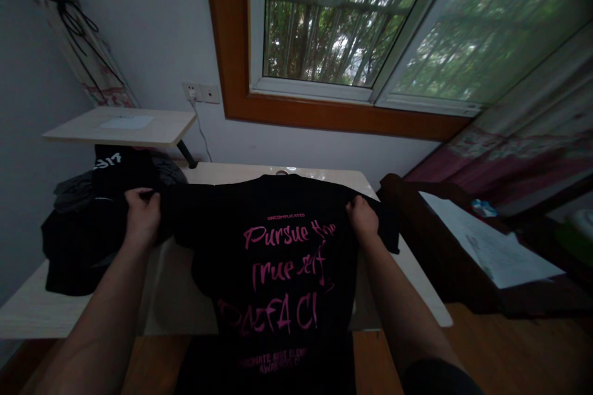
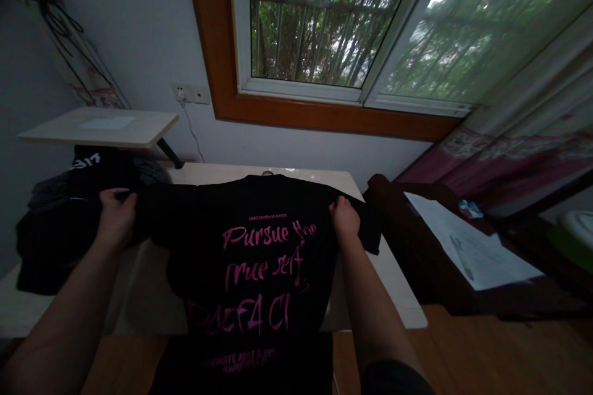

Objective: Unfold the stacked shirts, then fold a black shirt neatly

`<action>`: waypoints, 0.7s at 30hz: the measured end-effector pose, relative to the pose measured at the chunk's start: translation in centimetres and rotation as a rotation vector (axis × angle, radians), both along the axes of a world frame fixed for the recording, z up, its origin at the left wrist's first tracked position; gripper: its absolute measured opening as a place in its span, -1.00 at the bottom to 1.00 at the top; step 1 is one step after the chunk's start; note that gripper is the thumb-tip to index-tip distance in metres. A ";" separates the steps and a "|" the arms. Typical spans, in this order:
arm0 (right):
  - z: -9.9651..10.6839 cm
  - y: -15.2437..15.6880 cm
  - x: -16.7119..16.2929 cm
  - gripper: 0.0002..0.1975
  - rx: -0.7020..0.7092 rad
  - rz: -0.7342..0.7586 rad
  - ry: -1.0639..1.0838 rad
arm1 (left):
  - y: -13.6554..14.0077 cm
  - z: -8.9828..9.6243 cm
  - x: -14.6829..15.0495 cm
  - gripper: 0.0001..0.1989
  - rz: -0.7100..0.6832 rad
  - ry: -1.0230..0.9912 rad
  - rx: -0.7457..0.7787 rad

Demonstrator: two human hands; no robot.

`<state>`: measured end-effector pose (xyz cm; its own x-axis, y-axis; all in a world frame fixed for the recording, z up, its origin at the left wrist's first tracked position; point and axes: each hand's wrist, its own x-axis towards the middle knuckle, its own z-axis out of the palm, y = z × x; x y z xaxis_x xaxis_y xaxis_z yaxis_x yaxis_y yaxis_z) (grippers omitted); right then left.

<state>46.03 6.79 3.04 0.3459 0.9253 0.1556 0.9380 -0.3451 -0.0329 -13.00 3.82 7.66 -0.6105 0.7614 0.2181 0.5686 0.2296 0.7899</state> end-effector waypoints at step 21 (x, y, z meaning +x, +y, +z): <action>0.2 -0.6 -0.5 -0.71 0.042 -0.005 -0.022 | -4.4 -1.8 0.8 -0.11 -0.298 0.411 -0.268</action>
